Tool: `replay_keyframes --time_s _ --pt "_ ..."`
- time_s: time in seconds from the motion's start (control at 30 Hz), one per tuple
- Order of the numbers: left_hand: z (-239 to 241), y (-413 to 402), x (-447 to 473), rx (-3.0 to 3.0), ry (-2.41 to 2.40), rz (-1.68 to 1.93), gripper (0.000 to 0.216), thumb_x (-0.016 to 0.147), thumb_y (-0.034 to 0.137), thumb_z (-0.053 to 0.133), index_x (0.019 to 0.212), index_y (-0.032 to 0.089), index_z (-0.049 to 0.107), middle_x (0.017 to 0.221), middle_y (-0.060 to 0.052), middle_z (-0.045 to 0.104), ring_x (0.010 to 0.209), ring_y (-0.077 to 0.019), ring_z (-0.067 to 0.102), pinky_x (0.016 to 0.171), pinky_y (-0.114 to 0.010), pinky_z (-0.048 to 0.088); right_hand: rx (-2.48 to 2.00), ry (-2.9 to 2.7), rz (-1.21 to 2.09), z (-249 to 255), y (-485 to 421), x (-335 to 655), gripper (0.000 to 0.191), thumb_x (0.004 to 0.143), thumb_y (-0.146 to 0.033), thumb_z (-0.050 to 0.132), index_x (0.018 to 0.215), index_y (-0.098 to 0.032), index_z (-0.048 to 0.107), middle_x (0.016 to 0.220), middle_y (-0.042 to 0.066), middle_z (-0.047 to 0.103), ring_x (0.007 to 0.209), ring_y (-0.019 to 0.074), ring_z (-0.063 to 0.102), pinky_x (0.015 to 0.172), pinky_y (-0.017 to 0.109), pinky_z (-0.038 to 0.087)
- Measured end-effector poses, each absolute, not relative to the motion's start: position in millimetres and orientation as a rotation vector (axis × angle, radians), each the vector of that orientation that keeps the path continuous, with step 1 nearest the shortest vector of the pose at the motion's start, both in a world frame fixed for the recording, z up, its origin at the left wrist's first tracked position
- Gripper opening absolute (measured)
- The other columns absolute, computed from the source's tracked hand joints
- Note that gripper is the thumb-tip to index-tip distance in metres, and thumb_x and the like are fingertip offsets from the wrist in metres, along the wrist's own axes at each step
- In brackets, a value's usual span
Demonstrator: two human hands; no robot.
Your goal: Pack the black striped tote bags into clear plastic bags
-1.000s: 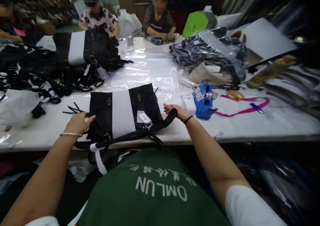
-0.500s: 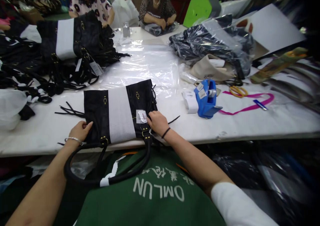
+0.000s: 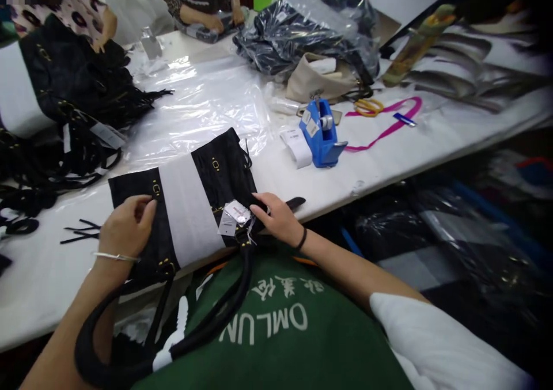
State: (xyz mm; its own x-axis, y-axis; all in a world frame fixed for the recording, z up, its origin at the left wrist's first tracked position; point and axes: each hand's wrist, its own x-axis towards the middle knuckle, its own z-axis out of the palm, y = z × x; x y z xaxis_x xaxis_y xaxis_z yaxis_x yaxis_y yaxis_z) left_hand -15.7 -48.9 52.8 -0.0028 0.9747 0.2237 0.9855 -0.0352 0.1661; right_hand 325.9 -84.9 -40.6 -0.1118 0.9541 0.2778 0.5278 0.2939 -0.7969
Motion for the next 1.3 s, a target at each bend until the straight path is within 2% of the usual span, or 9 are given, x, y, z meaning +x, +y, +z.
replay_keyframes --time_s 0.13,0.3,0.5,0.63,0.77,0.93,1.1,1.23,1.3 --pt "55 -10 99 -3.066 -2.008 -0.218 0.050 0.091 0.061 0.039 0.094 0.021 0.067 0.074 -0.003 0.070 0.066 -0.0186 0.065 0.066 -0.028 0.048 -1.181 -1.995 0.515 -42 -115 309 0.046 0.094 -0.028 0.056 0.138 -0.016 0.054 0.141 0.016 0.056 0.133 0.0283 0.048 0.114 0.051 0.039" --pt "20 21 155 -3.025 -1.975 0.324 0.043 0.082 0.052 0.058 0.053 0.021 0.049 0.052 -0.005 0.060 0.057 -0.0201 0.061 0.057 -0.028 0.041 -1.091 -1.997 0.628 -41 -126 320 0.031 0.094 -0.020 0.054 0.123 -0.019 0.067 0.140 0.012 0.058 0.134 0.0252 0.050 0.114 0.050 0.040" --pt "7 3 137 -3.059 -2.706 -0.195 0.035 0.083 0.048 0.054 0.061 0.021 0.050 0.054 -0.003 0.064 0.048 -0.0173 0.060 0.047 -0.027 0.045 -1.295 -1.665 0.849 -16 -74 370 0.026 0.096 -0.022 0.050 0.111 -0.020 0.071 0.110 0.005 0.074 0.103 0.0186 0.069 0.096 0.034 0.054" --pt "5 -4 139 -3.072 -2.685 -0.701 0.039 0.080 0.055 0.057 0.063 0.020 0.052 0.051 -0.001 0.063 0.044 -0.0143 0.057 0.044 -0.024 0.046 -1.254 -1.876 0.786 -32 -4 342 0.033 0.091 -0.015 0.051 0.120 -0.014 0.068 0.125 0.011 0.068 0.121 0.0248 0.061 0.111 0.043 0.043" --pt "3 -1 138 -3.035 -2.572 -0.903 0.044 0.078 0.058 0.059 0.058 0.021 0.046 0.044 0.001 0.058 0.040 -0.0124 0.053 0.040 -0.022 0.041 -1.033 -1.941 1.016 -63 29 296 0.044 0.093 -0.016 0.047 0.135 -0.014 0.058 0.140 0.009 0.059 0.135 0.0222 0.050 0.118 0.043 0.035" --pt "5 -7 119 -3.108 -2.618 -0.761 0.043 0.079 0.059 0.060 0.063 0.020 0.052 0.053 -0.001 0.064 0.045 -0.0128 0.057 0.045 -0.023 0.047 -1.079 -1.772 1.137 -78 15 324 0.043 0.098 -0.026 0.042 0.138 -0.018 0.057 0.137 0.007 0.062 0.126 0.0198 0.058 0.113 0.040 0.041" --pt "-5 -3 123 -3.186 -2.535 -0.591 0.048 0.077 0.066 0.059 0.062 0.021 0.049 0.052 -0.001 0.061 0.049 -0.0148 0.058 0.047 -0.025 0.046 -1.084 -2.142 0.853 -77 -1 334 0.044 0.091 -0.024 0.061 0.134 -0.019 0.061 0.146 0.009 0.053 0.144 0.0271 0.037 0.118 0.049 0.032" --pt "16 27 123 -3.589 -2.073 -0.110 0.053 0.082 0.069 0.051 0.070 0.019 0.060 0.064 -0.003 0.065 0.061 -0.0158 0.061 0.061 -0.028 0.050 -1.070 -2.200 0.821 -67 16 335 0.032 0.088 -0.024 0.066 0.119 -0.021 0.071 0.128 0.008 0.068 0.121 0.0252 0.062 0.105 0.041 0.047" --pt "37 51 116 -3.574 -1.920 -0.125 0.052 0.086 0.066 0.049 0.082 0.018 0.066 0.072 -0.004 0.067 0.068 -0.0164 0.062 0.070 -0.029 0.051 -1.213 -2.093 0.732 -60 31 336 0.027 0.090 -0.023 0.062 0.115 -0.021 0.073 0.116 0.008 0.073 0.109 0.0239 0.067 0.098 0.038 0.052"
